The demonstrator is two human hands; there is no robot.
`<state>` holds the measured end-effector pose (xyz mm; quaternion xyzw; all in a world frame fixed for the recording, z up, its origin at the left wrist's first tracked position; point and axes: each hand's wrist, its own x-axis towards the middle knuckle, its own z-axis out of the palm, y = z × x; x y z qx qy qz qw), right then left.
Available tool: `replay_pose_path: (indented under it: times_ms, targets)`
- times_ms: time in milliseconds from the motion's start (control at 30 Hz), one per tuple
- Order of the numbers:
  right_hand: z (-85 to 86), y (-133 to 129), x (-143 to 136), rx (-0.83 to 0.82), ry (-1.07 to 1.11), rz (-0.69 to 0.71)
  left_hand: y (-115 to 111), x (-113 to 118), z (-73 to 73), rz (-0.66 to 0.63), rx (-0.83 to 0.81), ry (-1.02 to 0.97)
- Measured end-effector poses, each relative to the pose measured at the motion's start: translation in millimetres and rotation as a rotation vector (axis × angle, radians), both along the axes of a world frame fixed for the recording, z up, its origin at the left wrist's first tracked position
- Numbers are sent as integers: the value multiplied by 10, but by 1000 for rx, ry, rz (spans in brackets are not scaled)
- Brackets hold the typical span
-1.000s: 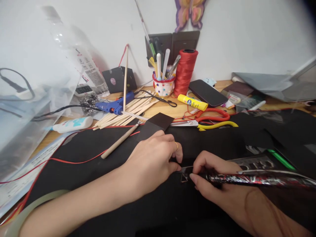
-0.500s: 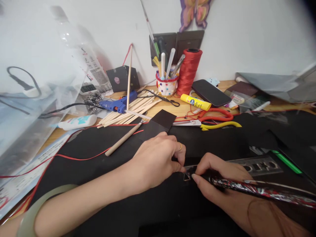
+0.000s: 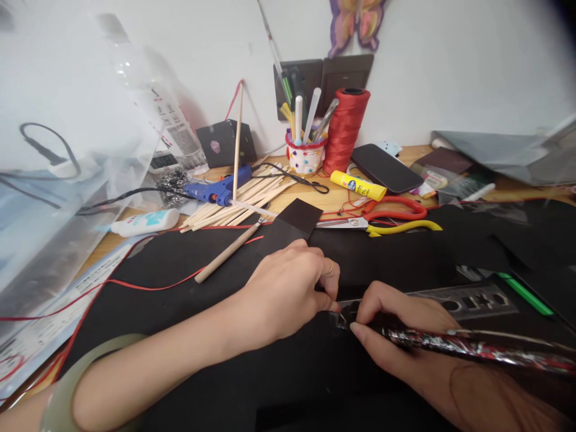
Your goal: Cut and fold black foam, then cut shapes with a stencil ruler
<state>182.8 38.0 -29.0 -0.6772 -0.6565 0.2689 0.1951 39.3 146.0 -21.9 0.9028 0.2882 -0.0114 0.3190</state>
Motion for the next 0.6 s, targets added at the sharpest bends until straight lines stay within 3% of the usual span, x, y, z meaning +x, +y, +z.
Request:
replay_pose_path:
  times_ms: [300, 600]
  targets:
    - [-17, 8, -53, 32, -87, -111, 5, -7, -88, -5, 12, -34]
    - [-12, -10, -40, 27, -99, -73, 2, 1, -47, -4, 8, -10]
